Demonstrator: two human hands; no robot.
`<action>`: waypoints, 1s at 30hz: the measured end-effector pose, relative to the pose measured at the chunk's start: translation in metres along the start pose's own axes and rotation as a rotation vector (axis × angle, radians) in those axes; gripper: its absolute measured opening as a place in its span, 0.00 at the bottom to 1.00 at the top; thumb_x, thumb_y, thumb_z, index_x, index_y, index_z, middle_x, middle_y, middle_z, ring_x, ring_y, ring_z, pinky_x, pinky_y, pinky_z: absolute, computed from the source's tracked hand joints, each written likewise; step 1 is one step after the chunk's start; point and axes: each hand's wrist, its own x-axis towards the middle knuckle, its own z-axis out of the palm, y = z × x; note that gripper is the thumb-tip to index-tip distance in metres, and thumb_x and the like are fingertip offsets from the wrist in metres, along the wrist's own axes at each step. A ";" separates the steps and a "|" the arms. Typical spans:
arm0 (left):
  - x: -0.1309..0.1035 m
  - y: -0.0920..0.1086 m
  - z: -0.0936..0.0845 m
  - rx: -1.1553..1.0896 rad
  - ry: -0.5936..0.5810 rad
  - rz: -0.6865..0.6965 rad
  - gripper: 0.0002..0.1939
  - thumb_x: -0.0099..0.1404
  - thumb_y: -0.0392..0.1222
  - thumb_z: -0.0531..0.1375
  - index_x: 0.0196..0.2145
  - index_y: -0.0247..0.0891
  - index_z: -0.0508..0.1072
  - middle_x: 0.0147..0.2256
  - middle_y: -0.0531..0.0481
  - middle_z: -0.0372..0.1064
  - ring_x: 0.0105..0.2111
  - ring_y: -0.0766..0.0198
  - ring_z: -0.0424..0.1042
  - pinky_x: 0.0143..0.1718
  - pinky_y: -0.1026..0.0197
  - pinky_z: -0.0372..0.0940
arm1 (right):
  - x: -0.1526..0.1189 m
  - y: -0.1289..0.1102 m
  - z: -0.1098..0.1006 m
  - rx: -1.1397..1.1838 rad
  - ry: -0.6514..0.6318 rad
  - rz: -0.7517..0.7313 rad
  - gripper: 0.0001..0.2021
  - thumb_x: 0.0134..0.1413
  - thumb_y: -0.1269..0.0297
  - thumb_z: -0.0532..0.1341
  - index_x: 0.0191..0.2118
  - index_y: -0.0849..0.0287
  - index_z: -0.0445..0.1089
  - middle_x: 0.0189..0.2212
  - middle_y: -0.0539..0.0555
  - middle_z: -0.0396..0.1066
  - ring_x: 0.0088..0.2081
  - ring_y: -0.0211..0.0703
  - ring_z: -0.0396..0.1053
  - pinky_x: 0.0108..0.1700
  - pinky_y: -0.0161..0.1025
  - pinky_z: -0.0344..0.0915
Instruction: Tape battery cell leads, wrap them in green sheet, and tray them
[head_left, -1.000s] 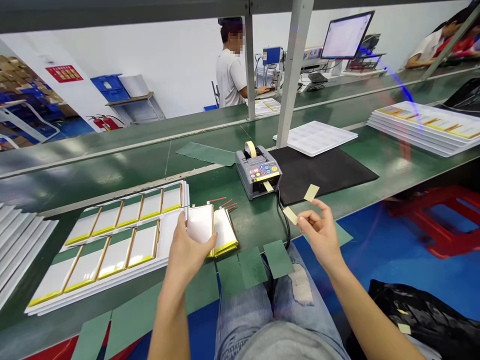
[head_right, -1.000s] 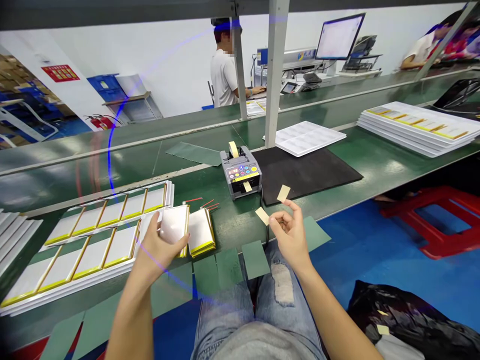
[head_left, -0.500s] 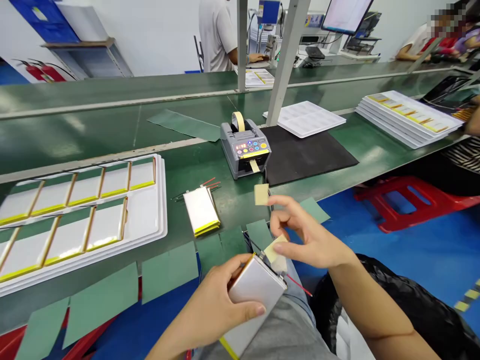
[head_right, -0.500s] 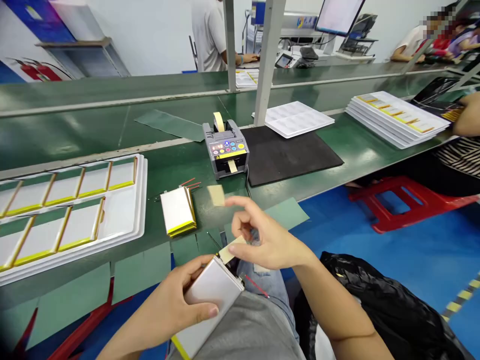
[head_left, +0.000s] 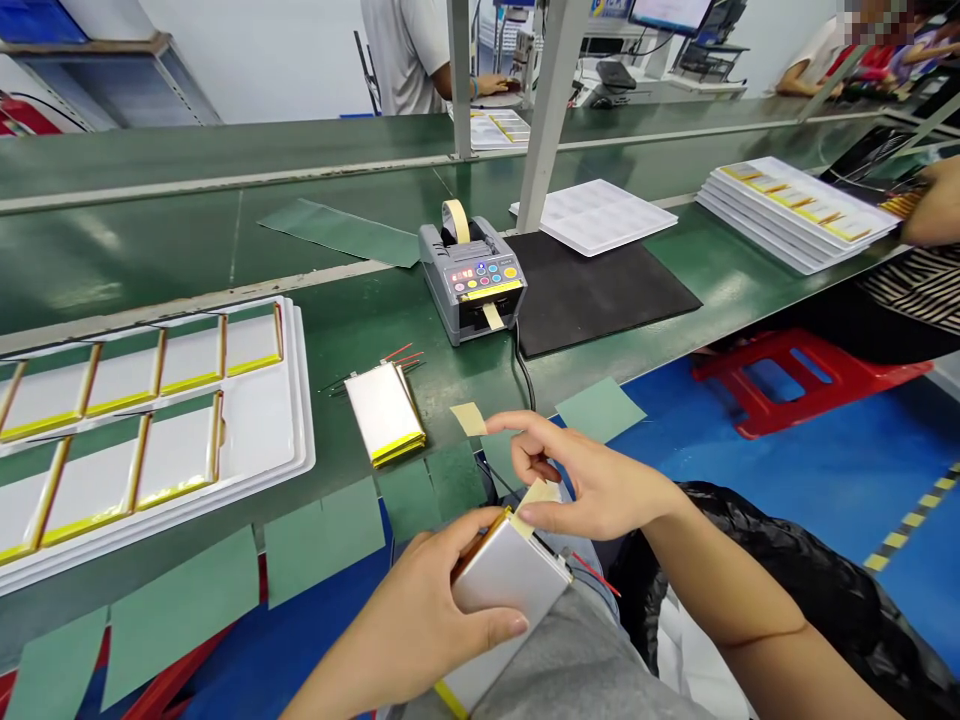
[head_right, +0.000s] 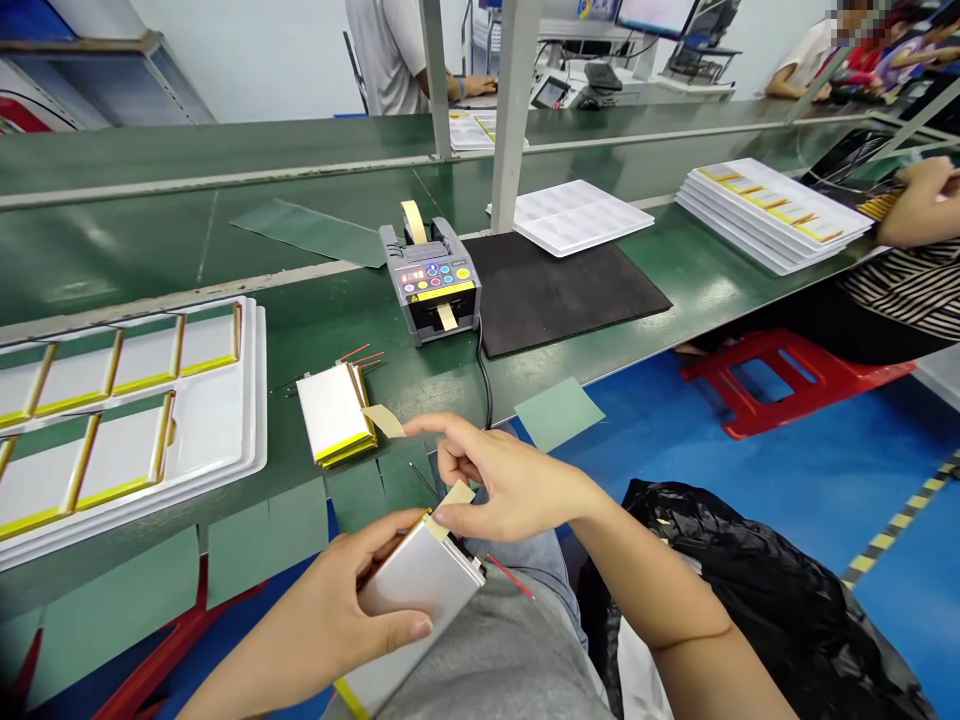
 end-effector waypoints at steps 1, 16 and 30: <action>0.000 0.001 0.000 -0.001 0.000 0.002 0.32 0.51 0.47 0.65 0.54 0.46 0.66 0.45 0.49 0.73 0.40 0.55 0.71 0.41 0.57 0.65 | 0.000 0.000 0.000 -0.004 0.001 -0.001 0.34 0.49 0.72 0.60 0.61 0.52 0.47 0.28 0.44 0.53 0.27 0.34 0.53 0.30 0.33 0.54; 0.000 -0.006 0.005 0.075 0.110 -0.021 0.25 0.55 0.45 0.63 0.51 0.49 0.66 0.37 0.55 0.75 0.33 0.59 0.71 0.35 0.60 0.63 | 0.003 -0.001 0.005 -0.262 0.098 0.170 0.48 0.44 0.62 0.66 0.65 0.49 0.34 0.33 0.48 0.60 0.29 0.37 0.58 0.34 0.37 0.58; -0.003 -0.004 -0.016 -0.187 0.024 -0.072 0.27 0.54 0.48 0.64 0.51 0.42 0.65 0.42 0.49 0.74 0.40 0.55 0.73 0.40 0.60 0.67 | -0.005 -0.007 -0.018 -0.253 -0.128 -0.045 0.15 0.50 0.58 0.63 0.24 0.58 0.57 0.20 0.43 0.52 0.23 0.33 0.52 0.28 0.33 0.51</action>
